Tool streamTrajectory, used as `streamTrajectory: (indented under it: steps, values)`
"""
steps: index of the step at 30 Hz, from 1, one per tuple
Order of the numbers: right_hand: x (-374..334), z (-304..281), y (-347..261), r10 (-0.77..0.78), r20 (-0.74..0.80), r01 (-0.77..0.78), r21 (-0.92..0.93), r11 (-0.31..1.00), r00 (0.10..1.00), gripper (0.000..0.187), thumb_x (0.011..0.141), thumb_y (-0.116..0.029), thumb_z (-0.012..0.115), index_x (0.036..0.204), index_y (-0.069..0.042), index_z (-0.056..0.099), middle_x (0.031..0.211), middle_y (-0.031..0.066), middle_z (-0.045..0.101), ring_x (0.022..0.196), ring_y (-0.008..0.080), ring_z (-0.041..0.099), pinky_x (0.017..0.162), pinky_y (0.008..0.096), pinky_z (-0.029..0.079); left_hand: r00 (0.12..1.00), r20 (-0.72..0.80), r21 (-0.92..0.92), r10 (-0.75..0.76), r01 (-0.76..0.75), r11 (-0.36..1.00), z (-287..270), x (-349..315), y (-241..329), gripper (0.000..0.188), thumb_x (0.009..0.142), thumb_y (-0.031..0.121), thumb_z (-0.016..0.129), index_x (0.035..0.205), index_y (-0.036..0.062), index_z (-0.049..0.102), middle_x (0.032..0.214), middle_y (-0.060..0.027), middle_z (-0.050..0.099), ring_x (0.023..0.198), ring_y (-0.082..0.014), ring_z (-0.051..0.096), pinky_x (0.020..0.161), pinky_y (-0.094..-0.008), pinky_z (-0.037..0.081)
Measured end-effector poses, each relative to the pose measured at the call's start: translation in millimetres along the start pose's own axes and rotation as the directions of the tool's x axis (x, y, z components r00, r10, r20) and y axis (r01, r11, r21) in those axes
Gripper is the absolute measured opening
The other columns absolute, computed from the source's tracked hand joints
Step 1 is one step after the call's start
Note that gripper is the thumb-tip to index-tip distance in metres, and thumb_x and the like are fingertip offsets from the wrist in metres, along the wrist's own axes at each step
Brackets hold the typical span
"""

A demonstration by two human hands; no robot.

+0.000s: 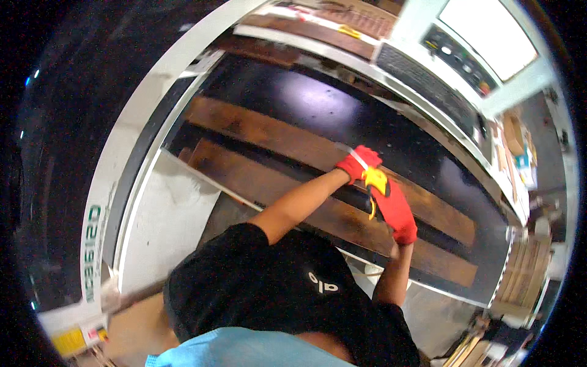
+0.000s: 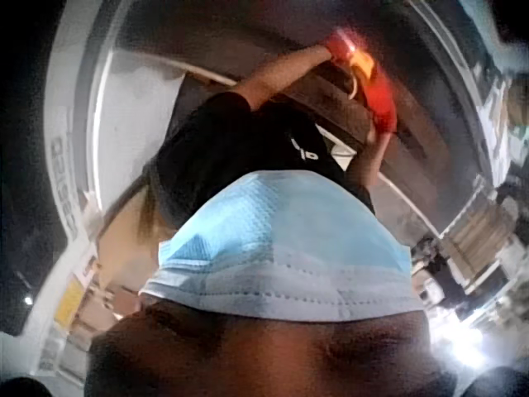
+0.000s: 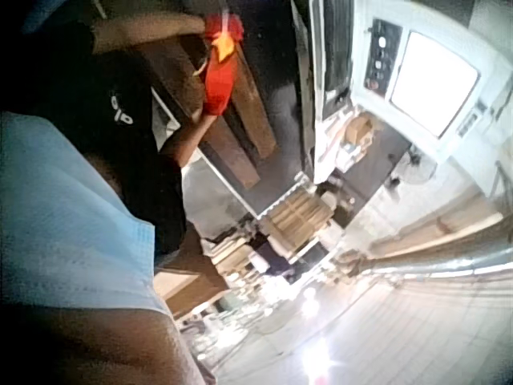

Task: The person arranges several long wooden planks on a CNC machine table, aligning them side-by-side. They use a yellow air blower to clear dust from the planks and the table surface, then lift and move the planks to a nearby stack.

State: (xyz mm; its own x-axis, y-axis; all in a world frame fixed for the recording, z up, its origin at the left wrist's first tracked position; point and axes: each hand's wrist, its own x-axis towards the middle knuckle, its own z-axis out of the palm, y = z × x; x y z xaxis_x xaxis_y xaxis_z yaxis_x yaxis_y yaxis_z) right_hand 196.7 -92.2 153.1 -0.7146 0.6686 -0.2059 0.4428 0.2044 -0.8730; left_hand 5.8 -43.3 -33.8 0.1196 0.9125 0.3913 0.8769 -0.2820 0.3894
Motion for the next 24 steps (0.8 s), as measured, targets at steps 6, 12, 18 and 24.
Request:
streamTrajectory:
  steps: [6, 12, 18, 24]
  values:
    - [-125.8, -55.9, 88.2, 0.347, -0.126, -0.279, 0.376, 0.884, 0.929, 0.055, 0.094, -0.028, 0.075, 0.141, -0.006, 0.057, 0.106, 0.0030, 0.070, 0.082, 0.0096, 0.064, 0.060, 0.0260, 0.049, 0.987, 0.083, 0.087, -0.135, 0.128, 0.988, -30.0, -1.9, -2.2, 0.043, 0.071, 0.034, 0.074, 0.108, 0.0112, 0.075, 0.112, -0.0153, 0.072, 0.108, -0.0334, 0.068, 0.092, -0.0468, 0.053]
    - [-208.0, -48.5, 105.3, 0.355, 0.143, -0.382, 0.260, 0.887, 0.924, 0.060, 0.091, -0.035, 0.079, 0.138, -0.004, 0.059, 0.103, 0.0058, 0.072, 0.079, 0.0121, 0.067, 0.059, 0.0279, 0.052, 0.953, 0.225, 0.189, -0.201, 0.160, 0.969, -32.2, 5.1, 8.3, 0.066, 0.073, 0.047, 0.078, 0.127, 0.0094, 0.069, 0.134, -0.0151, 0.066, 0.120, -0.0325, 0.064, 0.102, -0.0431, 0.050]
    - [-245.3, -62.9, 148.5, 0.582, -0.532, -0.407, 0.418, 0.812, 0.615, 0.047, 0.092, -0.034, 0.075, 0.125, -0.002, 0.065, 0.095, 0.0086, 0.072, 0.081, 0.0162, 0.070, 0.065, 0.0342, 0.056, 0.945, 0.255, 0.259, -0.205, 0.138, 0.956, -41.5, 6.7, 12.4, 0.071, 0.074, 0.049, 0.082, 0.131, 0.0082, 0.067, 0.131, -0.0147, 0.068, 0.121, -0.0324, 0.064, 0.102, -0.0431, 0.050]
    - [-330.7, -90.1, 182.0, 0.649, -0.741, -0.137, 0.634, 0.761, 0.175, 0.037, 0.096, -0.027, 0.071, 0.125, -0.005, 0.066, 0.092, 0.0044, 0.072, 0.070, 0.0148, 0.065, 0.053, 0.0316, 0.051, 0.943, 0.276, 0.233, -0.187, 0.123, 0.965, -37.9, 9.0, 14.4, 0.069, 0.074, 0.048, 0.080, 0.127, 0.0075, 0.068, 0.129, -0.0157, 0.068, 0.118, -0.0336, 0.065, 0.100, -0.0435, 0.050]
